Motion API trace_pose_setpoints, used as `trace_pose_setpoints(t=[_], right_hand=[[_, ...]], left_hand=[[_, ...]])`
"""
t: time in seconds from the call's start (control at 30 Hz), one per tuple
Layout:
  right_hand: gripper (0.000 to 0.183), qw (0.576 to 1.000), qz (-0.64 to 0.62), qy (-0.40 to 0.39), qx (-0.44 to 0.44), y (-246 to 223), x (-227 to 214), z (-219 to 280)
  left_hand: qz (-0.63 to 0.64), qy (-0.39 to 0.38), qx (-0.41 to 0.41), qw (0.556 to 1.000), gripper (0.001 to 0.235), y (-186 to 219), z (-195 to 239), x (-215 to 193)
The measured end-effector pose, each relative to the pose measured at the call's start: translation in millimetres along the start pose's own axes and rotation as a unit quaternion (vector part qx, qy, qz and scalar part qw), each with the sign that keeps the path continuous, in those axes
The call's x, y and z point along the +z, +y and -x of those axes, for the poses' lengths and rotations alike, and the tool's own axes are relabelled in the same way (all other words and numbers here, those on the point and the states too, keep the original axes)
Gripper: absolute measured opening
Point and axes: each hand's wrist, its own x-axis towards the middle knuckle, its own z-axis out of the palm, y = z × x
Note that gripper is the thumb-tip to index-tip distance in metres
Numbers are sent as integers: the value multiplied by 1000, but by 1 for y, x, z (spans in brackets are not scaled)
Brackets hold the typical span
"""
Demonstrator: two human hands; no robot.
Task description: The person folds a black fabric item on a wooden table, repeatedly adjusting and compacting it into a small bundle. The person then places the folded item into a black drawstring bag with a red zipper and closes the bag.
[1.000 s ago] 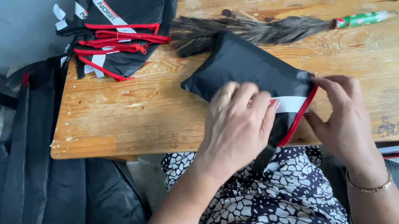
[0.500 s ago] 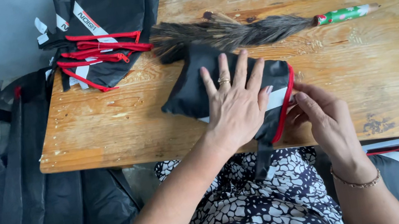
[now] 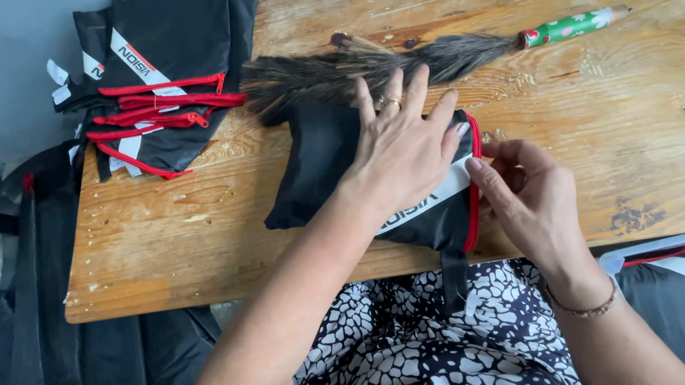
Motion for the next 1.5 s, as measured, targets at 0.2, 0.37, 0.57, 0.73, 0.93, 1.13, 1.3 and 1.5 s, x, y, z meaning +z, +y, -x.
trace_pose_setpoints(t=[0.2, 0.37, 0.57, 0.73, 0.93, 1.13, 1.3, 1.5], right_hand=[[37, 997, -38, -38, 48, 4, 3, -2], [28, 990, -117, -41, 66, 7, 7, -8], [26, 983, -152, -46, 95, 23, 13, -12], [17, 972, -219, -27, 83, 45, 15, -27], [17, 966, -235, -31, 102, 29, 28, -18], [11, 945, -304, -35, 117, 19, 34, -13], [11, 935, -335, -38, 110, 40, 37, -20], [11, 936, -319, -79, 123, -5, 50, -8]], left_hand=[[-10, -29, -30, 999, 64, -2, -1, 17], [-3, -34, -46, 998, 62, 0, 3, 11], [5, -75, -64, 995, 67, -7, -7, 16], [31, -127, -88, 987, 68, -8, -19, -3], [47, -202, -99, 973, 67, -14, -36, -15], [49, -228, -121, 965, 77, -20, -46, -20], [59, -346, -108, 930, 99, -39, -56, -47], [236, -348, -168, 892, 82, -40, -42, -70]])
